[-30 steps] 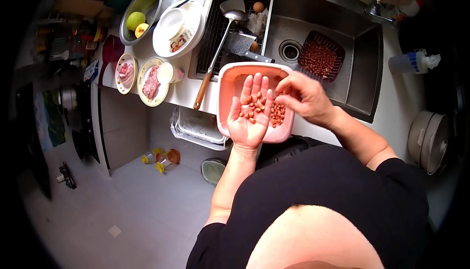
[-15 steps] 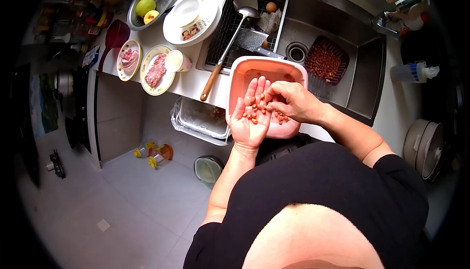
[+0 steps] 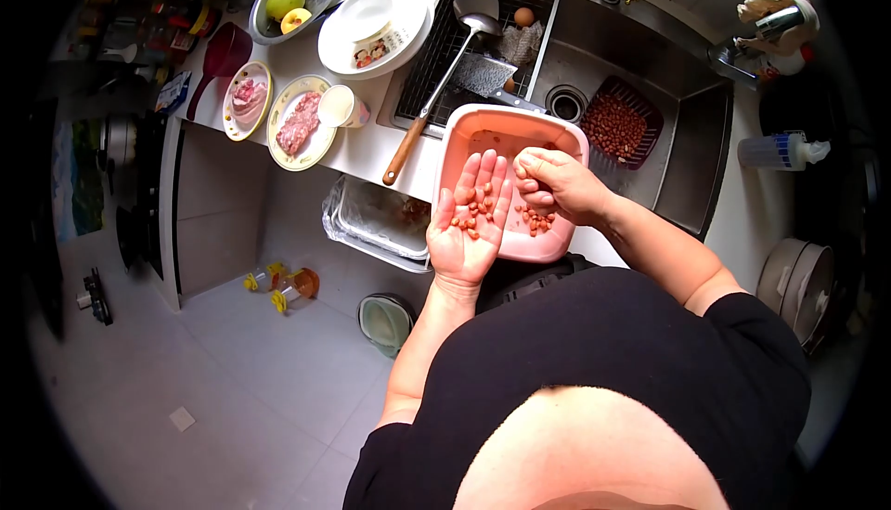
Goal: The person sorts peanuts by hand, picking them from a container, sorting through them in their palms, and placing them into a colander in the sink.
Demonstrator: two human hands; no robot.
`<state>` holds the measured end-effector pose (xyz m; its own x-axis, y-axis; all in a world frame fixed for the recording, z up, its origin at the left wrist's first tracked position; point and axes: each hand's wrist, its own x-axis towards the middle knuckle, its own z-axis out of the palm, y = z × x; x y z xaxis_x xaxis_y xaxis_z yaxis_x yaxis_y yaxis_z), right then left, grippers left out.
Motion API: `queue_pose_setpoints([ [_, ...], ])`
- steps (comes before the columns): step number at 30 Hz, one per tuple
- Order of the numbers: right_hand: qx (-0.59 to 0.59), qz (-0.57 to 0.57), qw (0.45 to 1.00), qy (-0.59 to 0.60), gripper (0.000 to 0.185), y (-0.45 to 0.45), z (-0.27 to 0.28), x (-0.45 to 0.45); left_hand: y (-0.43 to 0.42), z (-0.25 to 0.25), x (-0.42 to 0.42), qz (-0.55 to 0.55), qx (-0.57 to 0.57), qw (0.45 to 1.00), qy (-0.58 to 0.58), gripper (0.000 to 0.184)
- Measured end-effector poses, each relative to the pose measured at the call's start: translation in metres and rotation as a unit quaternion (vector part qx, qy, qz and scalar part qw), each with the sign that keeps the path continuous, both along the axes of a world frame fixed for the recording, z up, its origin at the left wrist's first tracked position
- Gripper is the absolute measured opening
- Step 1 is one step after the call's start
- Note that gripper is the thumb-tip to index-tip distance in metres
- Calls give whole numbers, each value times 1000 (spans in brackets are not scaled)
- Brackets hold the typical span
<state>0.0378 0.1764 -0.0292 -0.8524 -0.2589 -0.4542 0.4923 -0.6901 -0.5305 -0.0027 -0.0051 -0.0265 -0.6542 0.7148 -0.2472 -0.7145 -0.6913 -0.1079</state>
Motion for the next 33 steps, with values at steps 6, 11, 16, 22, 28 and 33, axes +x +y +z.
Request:
queue_pose_setpoints([
  [6,34,-13,999,-25,33,0,-6,-1,-9,-4,4,13,-27,999,10,50],
  [11,-22,-10,999,-39,39,2,3,-3,-19,-8,5,27,-23,999,15,50],
  [16,-64,-3,997,-31,41,0,3,-4,-23,-9,7,43,-18,999,7,50],
  [22,135,88,987,24,33,-27,5,-30,-54,-9,9,113,-5,993,11,49],
  [28,506,209,799,248,21,-105,9,-81,-104,0,15,218,29,975,24,48],
  [33,609,95,665,422,18,-154,-18,-95,-135,-5,23,268,8,963,22,49],
])
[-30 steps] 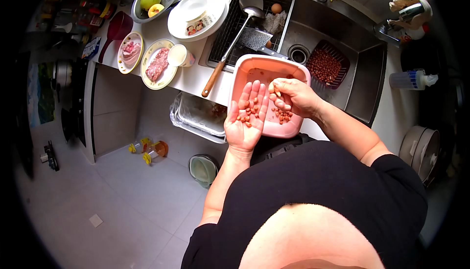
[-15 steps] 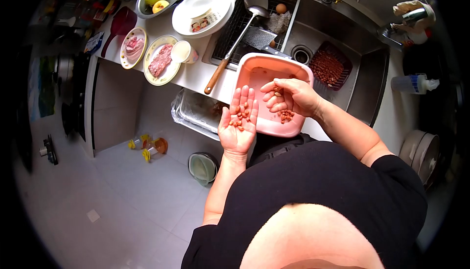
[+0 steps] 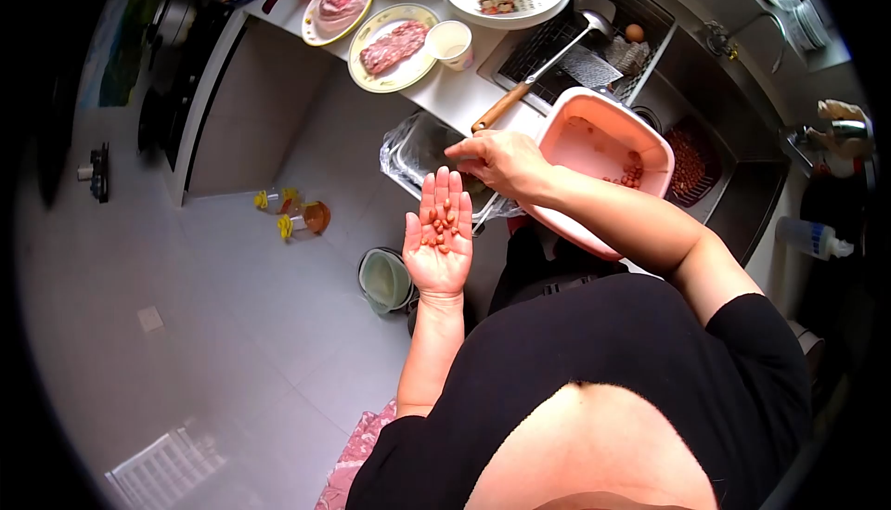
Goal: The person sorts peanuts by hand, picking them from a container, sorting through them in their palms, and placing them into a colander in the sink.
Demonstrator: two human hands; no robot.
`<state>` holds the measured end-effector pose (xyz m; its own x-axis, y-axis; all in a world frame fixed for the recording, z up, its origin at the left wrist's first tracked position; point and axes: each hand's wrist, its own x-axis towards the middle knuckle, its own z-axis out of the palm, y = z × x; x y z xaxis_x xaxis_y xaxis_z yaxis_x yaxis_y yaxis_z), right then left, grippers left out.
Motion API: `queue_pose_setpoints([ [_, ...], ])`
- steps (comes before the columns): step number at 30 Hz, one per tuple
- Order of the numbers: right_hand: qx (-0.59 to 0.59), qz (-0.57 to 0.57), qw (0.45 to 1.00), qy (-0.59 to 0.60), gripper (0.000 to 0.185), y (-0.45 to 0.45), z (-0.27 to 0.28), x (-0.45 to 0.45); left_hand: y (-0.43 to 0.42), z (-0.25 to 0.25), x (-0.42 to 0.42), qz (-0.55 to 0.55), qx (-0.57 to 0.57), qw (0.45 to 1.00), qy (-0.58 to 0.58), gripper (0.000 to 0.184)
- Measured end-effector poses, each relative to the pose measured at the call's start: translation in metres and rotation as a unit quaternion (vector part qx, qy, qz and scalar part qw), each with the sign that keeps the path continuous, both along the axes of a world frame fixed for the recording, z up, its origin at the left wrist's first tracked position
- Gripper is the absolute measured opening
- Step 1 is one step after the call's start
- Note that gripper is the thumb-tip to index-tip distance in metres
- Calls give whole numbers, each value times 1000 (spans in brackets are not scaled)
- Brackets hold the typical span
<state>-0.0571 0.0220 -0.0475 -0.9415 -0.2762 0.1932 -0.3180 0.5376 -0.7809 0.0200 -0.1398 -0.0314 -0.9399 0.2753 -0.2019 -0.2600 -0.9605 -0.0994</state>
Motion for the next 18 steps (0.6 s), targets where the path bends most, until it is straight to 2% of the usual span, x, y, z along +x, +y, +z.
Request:
queue_pose_setpoints([
  [1,1,7,1000,-1,18,-4,6,1,-4,-1,1,7,1,1000,-1,49],
  [3,23,5,997,68,16,-10,20,9,-10,-4,2,25,-5,1000,-18,50],
  [4,6,28,992,119,14,-13,23,10,-14,-9,2,18,-51,998,-21,50],
  [5,-7,51,990,134,16,-16,28,14,-17,-14,2,19,-48,998,-23,50],
  [7,39,77,988,130,18,-22,32,17,-20,-19,1,1,-43,999,19,52],
  [8,40,76,988,129,18,-24,31,16,-20,-17,-1,-8,-84,996,26,53],
  [10,54,148,979,129,15,-28,28,16,-22,-18,-5,-16,-81,996,25,54],
  [13,102,141,975,141,14,-31,22,16,-25,-23,-9,-36,-87,995,27,55],
  [17,85,90,987,98,17,-40,21,18,-28,-24,-14,-52,-64,996,14,54],
  [18,27,53,998,2,19,-40,19,16,-29,-23,-15,-52,-53,997,9,53],
])
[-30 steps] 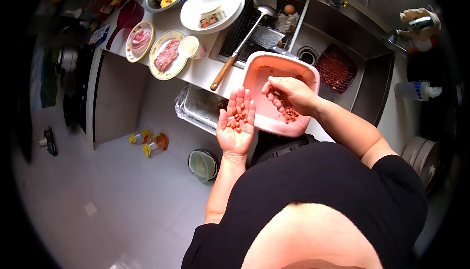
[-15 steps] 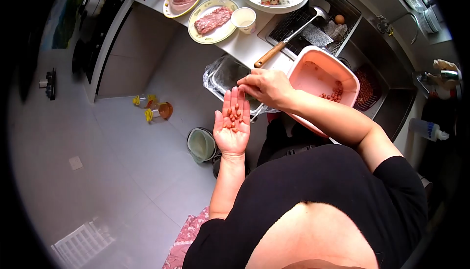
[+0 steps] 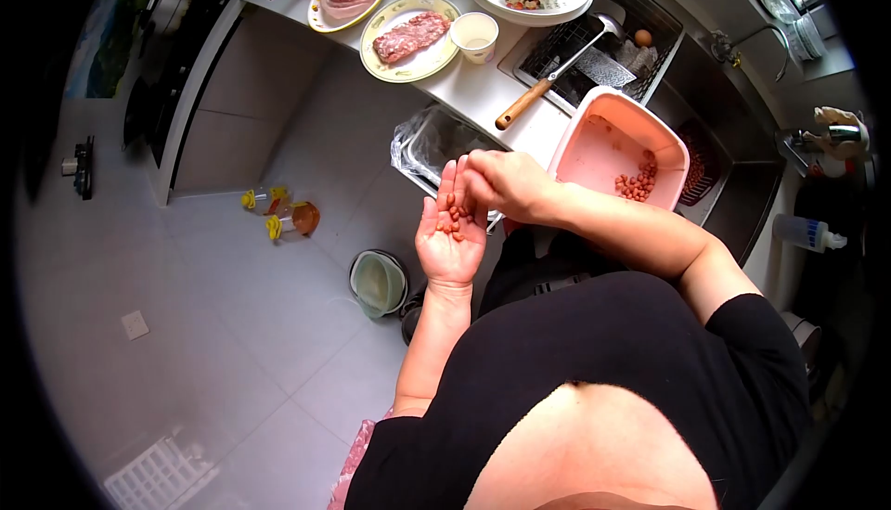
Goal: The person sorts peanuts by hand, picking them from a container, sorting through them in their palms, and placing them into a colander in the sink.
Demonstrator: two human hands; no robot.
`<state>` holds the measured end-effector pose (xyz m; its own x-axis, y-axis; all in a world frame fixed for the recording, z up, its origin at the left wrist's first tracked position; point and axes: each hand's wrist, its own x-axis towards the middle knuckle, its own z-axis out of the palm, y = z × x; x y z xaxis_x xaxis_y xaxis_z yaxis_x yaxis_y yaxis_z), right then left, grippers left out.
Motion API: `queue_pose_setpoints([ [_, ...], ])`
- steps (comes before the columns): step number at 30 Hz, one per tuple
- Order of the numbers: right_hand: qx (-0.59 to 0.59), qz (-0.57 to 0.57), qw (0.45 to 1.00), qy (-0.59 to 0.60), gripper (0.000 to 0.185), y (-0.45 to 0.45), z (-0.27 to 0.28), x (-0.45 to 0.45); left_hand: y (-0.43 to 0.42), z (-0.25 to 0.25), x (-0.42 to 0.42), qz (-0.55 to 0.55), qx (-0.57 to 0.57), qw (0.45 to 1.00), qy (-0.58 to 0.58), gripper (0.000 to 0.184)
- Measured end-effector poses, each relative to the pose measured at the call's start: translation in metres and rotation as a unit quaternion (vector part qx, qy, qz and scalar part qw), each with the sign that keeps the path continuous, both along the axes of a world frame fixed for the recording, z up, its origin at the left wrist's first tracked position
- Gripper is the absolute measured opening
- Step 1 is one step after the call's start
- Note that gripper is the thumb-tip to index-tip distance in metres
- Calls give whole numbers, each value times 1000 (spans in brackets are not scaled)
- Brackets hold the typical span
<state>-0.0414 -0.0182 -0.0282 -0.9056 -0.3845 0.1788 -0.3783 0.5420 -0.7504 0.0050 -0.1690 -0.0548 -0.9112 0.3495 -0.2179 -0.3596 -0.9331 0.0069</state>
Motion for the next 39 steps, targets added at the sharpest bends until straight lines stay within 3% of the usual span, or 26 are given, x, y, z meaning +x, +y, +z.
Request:
queue_pose_setpoints([
  [2,-101,-32,976,-188,27,0,-2,-8,-2,4,-3,0,-3,1000,-8,52],
  [3,-210,-20,929,-304,26,0,-2,-11,-3,4,-4,-2,-8,1000,-16,51],
  [5,-321,23,867,-381,22,-1,8,-13,-7,1,-6,-9,-14,1000,-18,51],
  [8,-88,53,988,-114,16,-6,10,-11,-9,-1,-9,-49,5,999,8,52],
  [11,126,135,983,9,20,-12,2,-10,-4,6,-13,-58,-38,998,-10,52],
  [14,183,180,964,75,22,-6,1,-13,-1,5,-17,-70,-89,993,-22,51],
  [17,147,213,966,-22,21,-1,6,-19,2,5,-18,-91,-85,991,-39,50],
  [21,227,185,956,15,18,-1,7,-19,4,-8,-21,-79,-66,993,-52,49],
  [23,2,129,977,-171,15,3,6,-26,-3,-31,-19,-99,126,985,70,49],
  [24,-146,106,948,-263,16,8,4,-28,-5,-36,-17,-104,129,984,62,47],
  [25,-336,39,873,-352,18,6,-8,-27,-4,-29,-16,-105,130,984,62,47],
  [27,-541,65,639,-543,19,27,-16,-40,-1,-5,-16,-79,52,995,-20,47],
  [28,-580,53,588,-561,16,30,-6,-37,0,-1,-17,-74,54,996,-26,47],
  [29,-581,50,589,-559,16,31,-7,-36,1,1,-19,-76,56,995,-26,47],
  [31,-653,82,501,-562,13,33,-16,-34,1,4,-21,-66,68,995,-40,47],
  [33,-659,74,501,-556,14,35,-25,-33,1,5,-21,-62,65,995,-45,47],
  [35,-659,55,561,-497,17,34,-24,-32,0,7,-21,-52,44,996,-50,47],
  [36,-660,54,561,-496,17,34,-22,-31,-1,6,-21,-47,48,996,-56,46],
  [39,-716,20,468,-518,40,41,-9,-27,-2,4,-20,-38,49,997,-49,46],
])
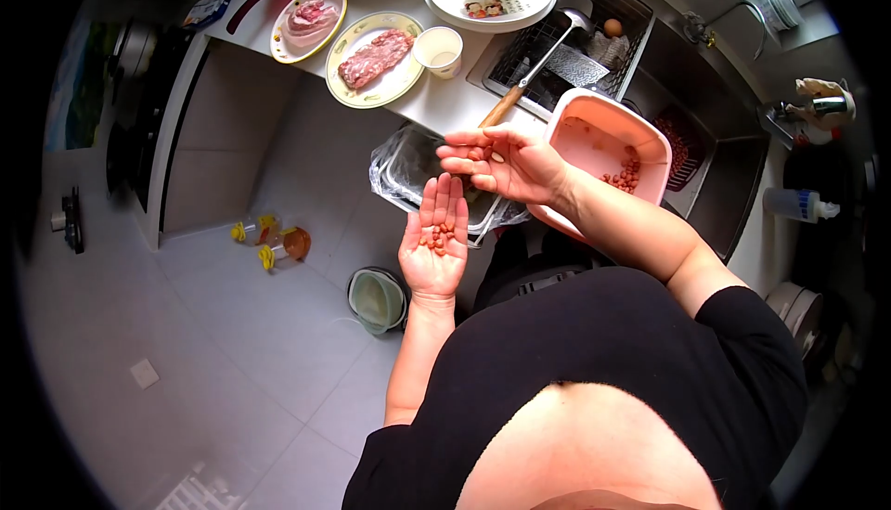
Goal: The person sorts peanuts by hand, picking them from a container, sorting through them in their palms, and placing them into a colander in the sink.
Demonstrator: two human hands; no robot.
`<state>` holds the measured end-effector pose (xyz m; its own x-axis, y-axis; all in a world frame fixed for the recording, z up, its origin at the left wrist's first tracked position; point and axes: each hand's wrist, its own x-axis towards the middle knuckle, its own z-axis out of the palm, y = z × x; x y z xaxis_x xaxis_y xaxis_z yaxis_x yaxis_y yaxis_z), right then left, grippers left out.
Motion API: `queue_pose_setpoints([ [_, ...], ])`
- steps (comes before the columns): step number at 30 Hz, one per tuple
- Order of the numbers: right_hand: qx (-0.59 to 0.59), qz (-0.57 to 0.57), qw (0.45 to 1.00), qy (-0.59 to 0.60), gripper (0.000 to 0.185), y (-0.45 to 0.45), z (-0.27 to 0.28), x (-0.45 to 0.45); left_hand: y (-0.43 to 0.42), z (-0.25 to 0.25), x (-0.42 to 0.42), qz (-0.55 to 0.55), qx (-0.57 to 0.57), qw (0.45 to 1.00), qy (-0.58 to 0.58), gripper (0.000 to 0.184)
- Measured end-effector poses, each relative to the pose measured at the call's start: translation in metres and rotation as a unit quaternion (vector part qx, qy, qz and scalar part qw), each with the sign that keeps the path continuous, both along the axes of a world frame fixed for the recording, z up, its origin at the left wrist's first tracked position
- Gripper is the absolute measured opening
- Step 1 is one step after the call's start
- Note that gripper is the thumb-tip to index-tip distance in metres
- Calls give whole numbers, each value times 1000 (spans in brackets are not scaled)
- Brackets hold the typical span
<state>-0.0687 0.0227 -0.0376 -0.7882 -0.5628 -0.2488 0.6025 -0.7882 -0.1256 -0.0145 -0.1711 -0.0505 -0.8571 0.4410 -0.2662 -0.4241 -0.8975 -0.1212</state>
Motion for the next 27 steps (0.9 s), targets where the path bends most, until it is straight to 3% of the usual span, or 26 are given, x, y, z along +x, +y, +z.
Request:
queue_pose_setpoints([
  [1,-63,2,998,14,50,4,1,0,0,0,0,4,8,1000,-3,46],
  [6,-127,-6,992,22,50,16,10,12,7,0,-2,1,-23,1000,-12,47],
  [8,-52,-36,997,49,49,21,7,16,11,3,-3,-4,2,1000,-14,46],
  [10,-79,-41,996,32,46,32,5,20,16,4,-4,-14,5,1000,-11,46],
  [14,-14,-69,997,33,33,61,5,36,28,9,-6,-38,27,999,-3,45],
  [16,50,-96,994,21,25,80,3,46,34,9,-7,-50,21,999,7,45],
  [17,175,-123,976,-41,19,87,12,52,38,9,-7,-55,23,998,5,45],
  [19,29,-147,988,-28,12,124,10,64,46,11,-8,-61,22,998,2,45],
  [20,161,-210,964,-10,13,140,19,72,52,14,-9,-70,28,997,5,45],
  [21,212,-264,941,28,15,159,10,77,56,17,-9,-77,33,996,9,46],
  [22,255,-332,905,-69,17,174,10,83,60,18,-10,-88,37,995,4,46],
  [25,222,-375,890,-131,15,249,-46,110,79,23,-10,-114,13,993,13,48],
  [27,299,-398,845,-194,16,283,-83,125,88,24,-10,-134,29,991,-5,50],
])
